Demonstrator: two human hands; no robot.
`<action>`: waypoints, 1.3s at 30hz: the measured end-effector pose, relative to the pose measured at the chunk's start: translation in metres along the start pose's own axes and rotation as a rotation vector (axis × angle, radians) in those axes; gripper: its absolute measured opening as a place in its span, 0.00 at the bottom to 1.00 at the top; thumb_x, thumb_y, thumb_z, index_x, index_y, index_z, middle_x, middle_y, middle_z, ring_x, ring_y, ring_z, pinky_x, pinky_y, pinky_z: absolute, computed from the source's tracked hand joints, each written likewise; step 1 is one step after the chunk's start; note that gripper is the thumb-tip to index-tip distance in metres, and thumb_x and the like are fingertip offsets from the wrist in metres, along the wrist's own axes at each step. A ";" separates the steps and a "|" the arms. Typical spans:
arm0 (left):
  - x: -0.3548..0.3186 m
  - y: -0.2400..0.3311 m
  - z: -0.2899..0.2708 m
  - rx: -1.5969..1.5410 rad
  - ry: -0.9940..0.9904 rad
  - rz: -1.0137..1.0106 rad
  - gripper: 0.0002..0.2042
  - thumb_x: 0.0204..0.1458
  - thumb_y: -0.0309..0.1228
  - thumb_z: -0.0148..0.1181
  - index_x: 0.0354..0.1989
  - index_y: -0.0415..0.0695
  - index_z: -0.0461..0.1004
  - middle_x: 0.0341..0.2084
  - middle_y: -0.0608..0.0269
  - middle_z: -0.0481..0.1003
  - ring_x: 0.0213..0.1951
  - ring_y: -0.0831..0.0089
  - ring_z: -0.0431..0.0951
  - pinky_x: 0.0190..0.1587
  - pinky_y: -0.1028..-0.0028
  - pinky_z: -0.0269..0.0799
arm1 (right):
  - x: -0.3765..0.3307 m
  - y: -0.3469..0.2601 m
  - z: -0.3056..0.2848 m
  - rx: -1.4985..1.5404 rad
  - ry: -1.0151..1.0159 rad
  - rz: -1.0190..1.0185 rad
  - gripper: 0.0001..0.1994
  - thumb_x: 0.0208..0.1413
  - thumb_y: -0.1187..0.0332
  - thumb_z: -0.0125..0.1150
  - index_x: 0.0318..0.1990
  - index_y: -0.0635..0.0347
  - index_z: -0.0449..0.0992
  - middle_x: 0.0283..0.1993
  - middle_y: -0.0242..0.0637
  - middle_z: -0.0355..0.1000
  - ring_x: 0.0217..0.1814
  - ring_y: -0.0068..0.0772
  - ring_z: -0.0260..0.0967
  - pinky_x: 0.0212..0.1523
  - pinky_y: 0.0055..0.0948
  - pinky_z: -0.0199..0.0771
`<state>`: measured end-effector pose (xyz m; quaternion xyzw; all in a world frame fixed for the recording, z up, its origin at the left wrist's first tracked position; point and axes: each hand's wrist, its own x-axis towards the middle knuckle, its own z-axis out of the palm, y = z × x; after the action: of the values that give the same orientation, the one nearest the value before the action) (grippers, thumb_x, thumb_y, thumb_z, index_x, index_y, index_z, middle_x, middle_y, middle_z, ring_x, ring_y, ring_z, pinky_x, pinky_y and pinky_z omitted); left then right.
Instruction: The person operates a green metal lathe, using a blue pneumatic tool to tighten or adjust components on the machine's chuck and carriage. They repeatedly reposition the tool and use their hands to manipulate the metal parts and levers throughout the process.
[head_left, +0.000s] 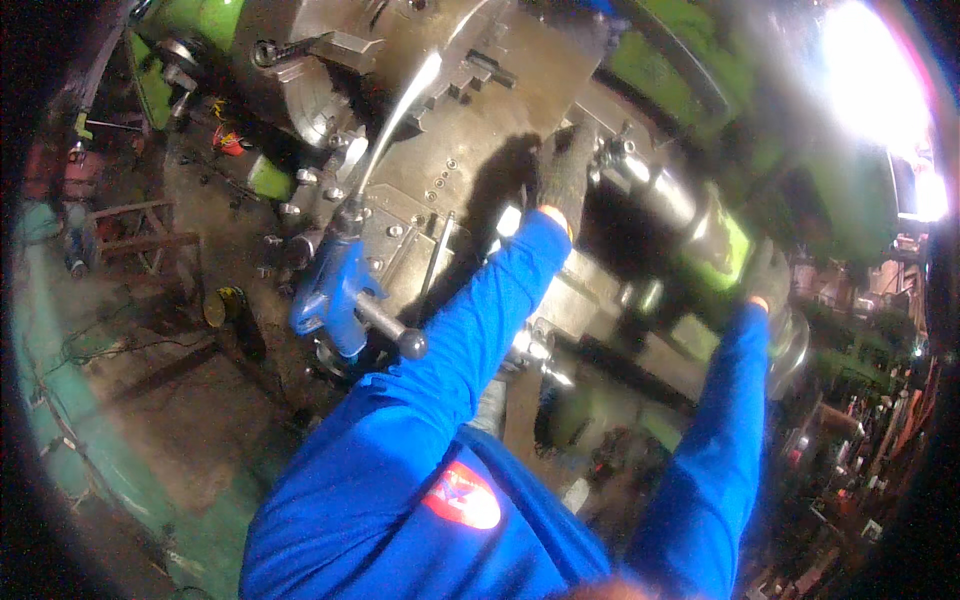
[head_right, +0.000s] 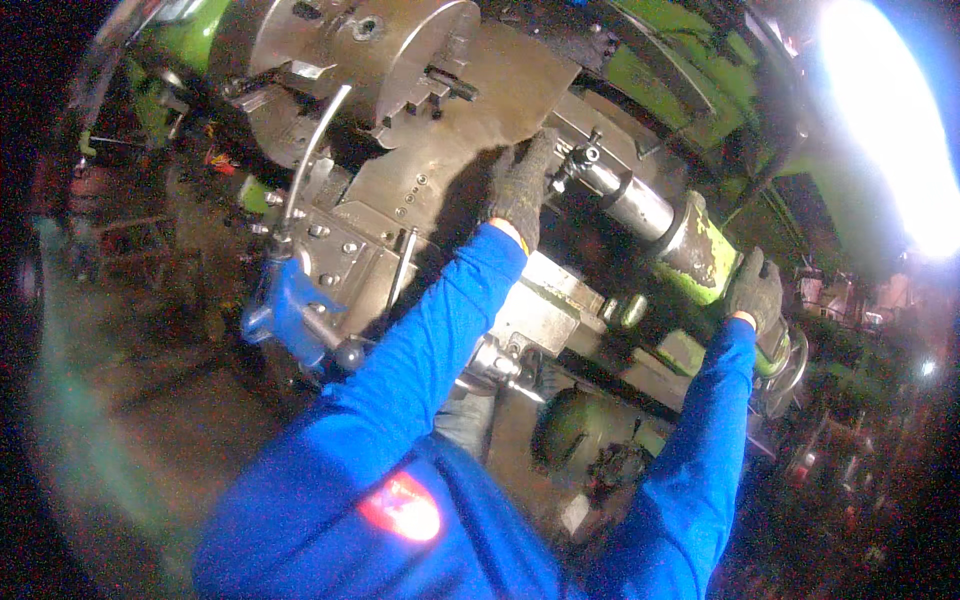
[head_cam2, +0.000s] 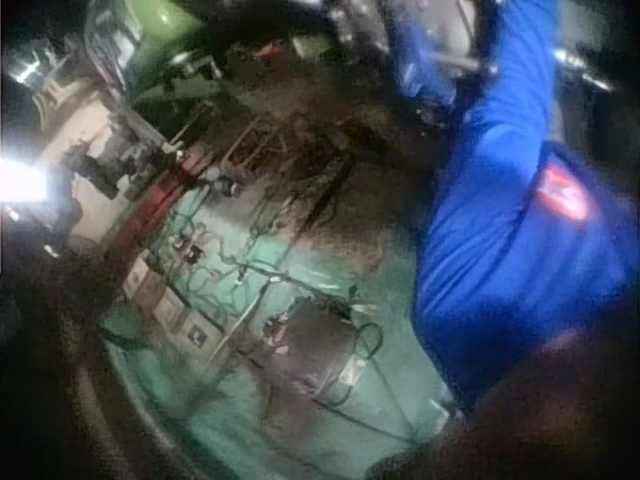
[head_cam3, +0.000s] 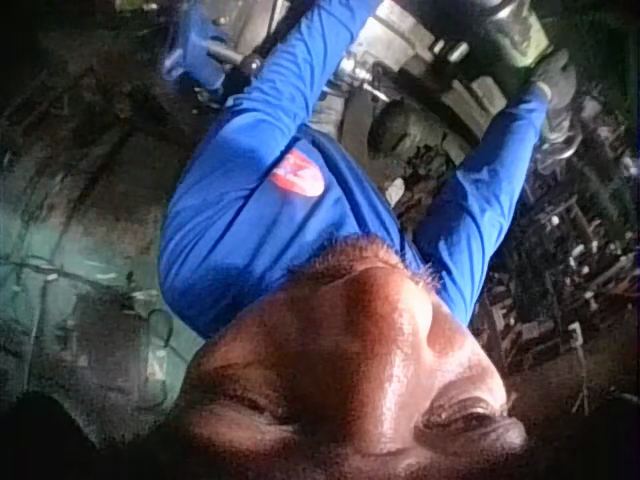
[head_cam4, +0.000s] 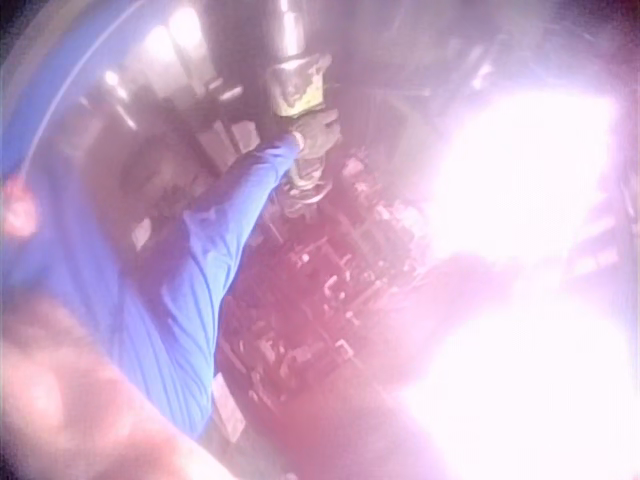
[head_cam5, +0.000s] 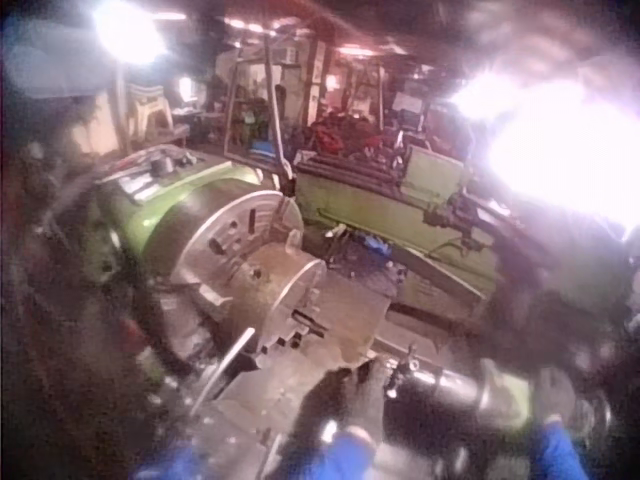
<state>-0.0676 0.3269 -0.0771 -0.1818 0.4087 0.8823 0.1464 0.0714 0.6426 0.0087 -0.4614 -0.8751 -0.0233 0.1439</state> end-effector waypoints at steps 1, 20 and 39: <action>0.003 0.000 0.000 0.032 -0.031 0.008 0.22 0.57 0.41 0.67 0.55 0.42 0.74 0.38 0.67 0.75 0.36 0.77 0.71 0.40 0.74 0.69 | 0.002 0.001 0.002 0.009 -0.015 -0.004 0.33 0.61 0.39 0.48 0.56 0.59 0.78 0.58 0.52 0.75 0.61 0.55 0.71 0.60 0.47 0.68; 0.020 0.004 -0.001 -0.032 -0.025 0.040 0.13 0.59 0.37 0.60 0.39 0.37 0.78 0.35 0.61 0.77 0.37 0.70 0.75 0.43 0.69 0.71 | 0.007 0.006 0.005 0.006 -0.052 0.049 0.35 0.62 0.38 0.47 0.61 0.58 0.75 0.64 0.52 0.70 0.68 0.53 0.66 0.67 0.43 0.63; 0.032 -0.015 -0.011 0.078 -0.104 0.083 0.12 0.60 0.39 0.62 0.42 0.41 0.78 0.31 0.65 0.76 0.32 0.75 0.74 0.35 0.73 0.70 | 0.002 -0.003 -0.003 0.060 -0.039 -0.009 0.31 0.61 0.41 0.49 0.57 0.59 0.78 0.59 0.52 0.74 0.63 0.54 0.70 0.62 0.45 0.67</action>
<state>-0.0882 0.3314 -0.1077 -0.1126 0.4419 0.8792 0.1376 0.0689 0.6421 0.0127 -0.4532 -0.8802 0.0112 0.1405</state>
